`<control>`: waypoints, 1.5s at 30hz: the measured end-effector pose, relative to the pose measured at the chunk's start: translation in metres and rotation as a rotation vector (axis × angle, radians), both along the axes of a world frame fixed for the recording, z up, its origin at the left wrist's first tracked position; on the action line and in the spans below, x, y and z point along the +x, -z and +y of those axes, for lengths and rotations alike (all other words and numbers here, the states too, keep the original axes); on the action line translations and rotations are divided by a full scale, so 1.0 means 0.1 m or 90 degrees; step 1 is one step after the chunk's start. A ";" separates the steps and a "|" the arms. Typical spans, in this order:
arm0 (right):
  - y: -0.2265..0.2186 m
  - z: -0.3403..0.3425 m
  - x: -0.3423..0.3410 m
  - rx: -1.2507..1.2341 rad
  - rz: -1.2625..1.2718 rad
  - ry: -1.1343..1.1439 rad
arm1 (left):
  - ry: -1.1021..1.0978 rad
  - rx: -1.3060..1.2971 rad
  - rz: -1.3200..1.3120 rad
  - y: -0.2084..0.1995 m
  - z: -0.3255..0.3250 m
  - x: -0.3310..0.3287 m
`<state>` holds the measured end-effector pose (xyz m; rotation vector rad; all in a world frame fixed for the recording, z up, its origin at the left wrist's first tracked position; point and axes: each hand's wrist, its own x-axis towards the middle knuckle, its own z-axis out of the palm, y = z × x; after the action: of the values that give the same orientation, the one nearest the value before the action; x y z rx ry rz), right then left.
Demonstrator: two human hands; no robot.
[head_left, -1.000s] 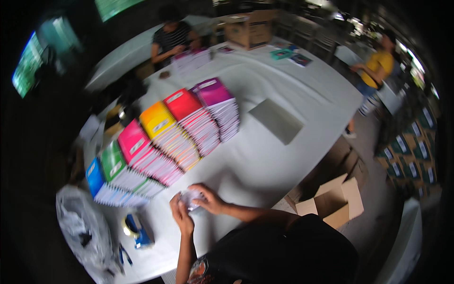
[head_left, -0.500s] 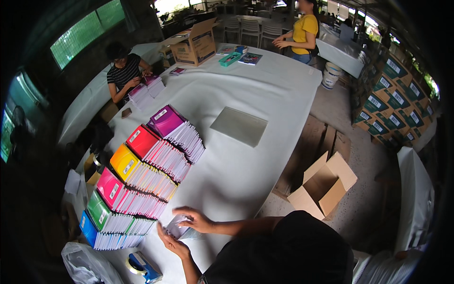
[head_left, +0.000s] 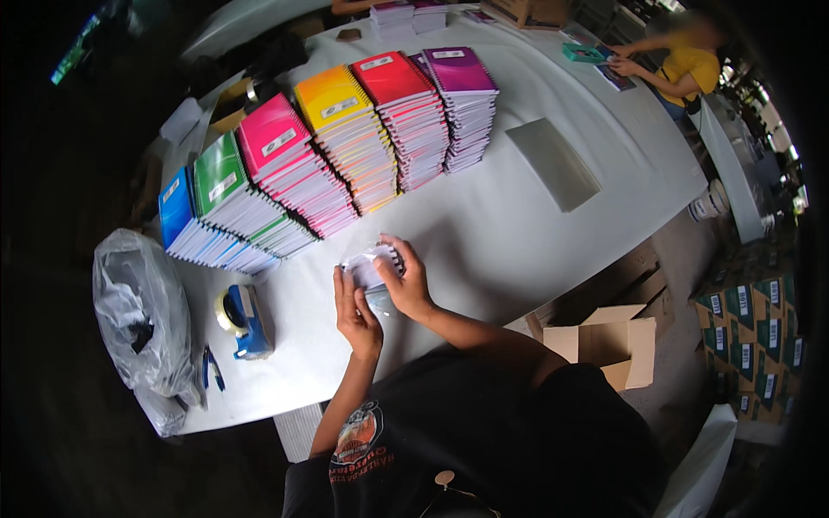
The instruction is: The person repeatedly picks up stacks of colorful spiral-bound notebooks, places them into clear plastic bags, and seals the bags with tape. They then place the packaged notebooks into a cardboard box. The process is repeated multiple times with different colored notebooks.
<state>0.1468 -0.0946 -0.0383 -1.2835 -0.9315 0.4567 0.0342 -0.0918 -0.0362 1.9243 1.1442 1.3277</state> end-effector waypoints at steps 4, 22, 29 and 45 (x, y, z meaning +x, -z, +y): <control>-0.03 -0.01 -0.04 -0.041 0.050 0.017 | -0.094 0.197 0.290 -0.09 -0.05 -0.06; -0.10 -0.41 -0.01 -0.064 -0.644 -0.089 | 0.299 -0.303 0.071 -0.71 0.42 -0.24; -0.21 -0.38 -0.01 -0.069 -0.637 -0.068 | 0.369 -0.106 0.154 -0.90 1.06 0.07; 0.17 -0.26 0.11 0.024 -0.360 -0.175 | 0.231 -0.025 0.195 -0.48 0.39 0.08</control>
<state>0.1580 -0.1208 -0.0552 -1.2777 -1.5975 0.2848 0.0418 -0.0525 0.0116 2.2293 0.8868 0.8338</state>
